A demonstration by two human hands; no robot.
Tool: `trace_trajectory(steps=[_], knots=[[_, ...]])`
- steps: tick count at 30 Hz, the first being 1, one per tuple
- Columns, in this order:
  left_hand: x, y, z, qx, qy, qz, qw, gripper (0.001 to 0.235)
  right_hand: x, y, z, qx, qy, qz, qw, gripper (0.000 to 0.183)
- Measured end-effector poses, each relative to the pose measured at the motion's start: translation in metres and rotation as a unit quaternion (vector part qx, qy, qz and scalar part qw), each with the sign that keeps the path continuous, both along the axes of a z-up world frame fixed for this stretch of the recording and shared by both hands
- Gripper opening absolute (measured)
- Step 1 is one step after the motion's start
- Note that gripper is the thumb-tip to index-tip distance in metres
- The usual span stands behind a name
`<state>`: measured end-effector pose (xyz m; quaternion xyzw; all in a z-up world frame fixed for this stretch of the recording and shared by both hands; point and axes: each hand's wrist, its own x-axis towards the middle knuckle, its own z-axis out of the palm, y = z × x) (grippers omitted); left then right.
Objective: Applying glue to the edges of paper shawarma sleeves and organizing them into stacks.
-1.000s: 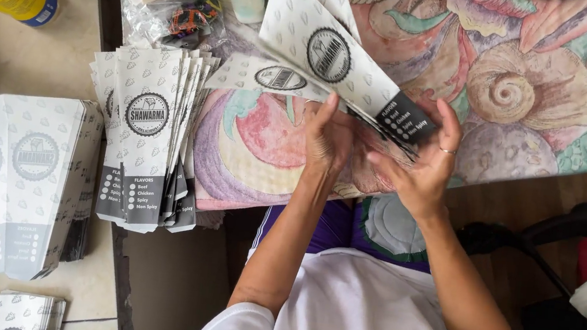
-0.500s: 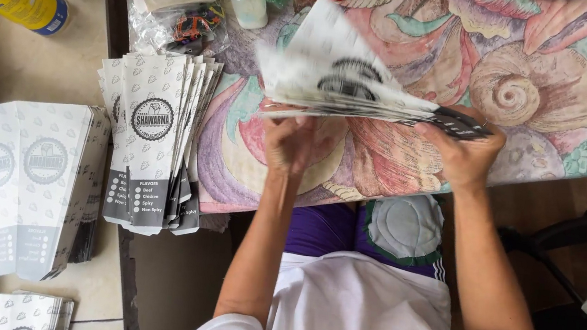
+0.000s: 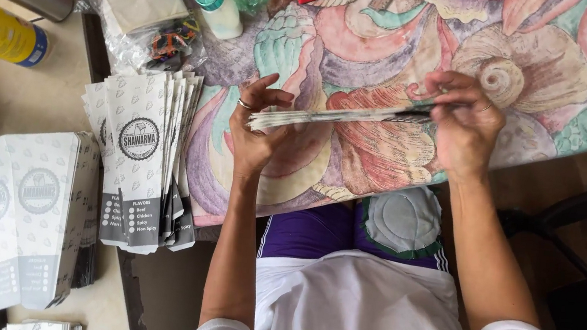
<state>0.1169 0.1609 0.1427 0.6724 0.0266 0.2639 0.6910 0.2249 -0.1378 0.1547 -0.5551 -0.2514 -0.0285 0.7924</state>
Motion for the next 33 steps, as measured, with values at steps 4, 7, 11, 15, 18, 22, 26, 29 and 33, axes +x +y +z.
trace_trajectory(steps=[4,7,11,15,18,22,26,29,33], knots=[[-0.001,-0.002,0.012,0.048,0.029,0.015,0.998,0.076,0.012,-0.022,0.005,0.047,0.054,0.010,0.997,0.015],[-0.001,-0.004,0.012,0.069,0.065,0.020,0.995,0.073,0.013,-0.032,0.012,0.010,0.098,0.015,0.995,0.041],[0.000,-0.004,-0.006,0.076,0.024,0.037,0.996,0.073,0.014,-0.031,0.003,-0.039,0.034,-0.018,0.999,0.046],[0.001,-0.009,0.001,0.078,-0.036,-0.007,0.996,0.069,0.010,-0.018,0.001,0.006,0.034,0.054,0.998,0.069],[0.000,-0.011,-0.003,0.013,-0.027,-0.021,0.999,0.071,0.006,-0.018,0.005,-0.033,-0.007,0.047,0.998,0.075],[0.005,-0.011,-0.007,0.029,-0.031,-0.030,0.999,0.059,0.010,-0.036,0.000,-0.044,-0.015,0.001,0.999,0.030],[0.005,-0.012,-0.005,0.032,-0.014,-0.029,0.999,0.060,0.009,-0.054,-0.009,-0.059,-0.034,-0.078,0.995,0.014],[0.004,-0.014,0.003,0.055,0.011,-0.015,0.998,0.059,0.012,-0.075,-0.029,-0.075,0.002,-0.172,0.982,0.021],[0.007,-0.015,0.011,0.116,0.011,0.016,0.993,0.077,0.013,-0.066,-0.015,-0.095,-0.015,-0.129,0.987,0.023]])
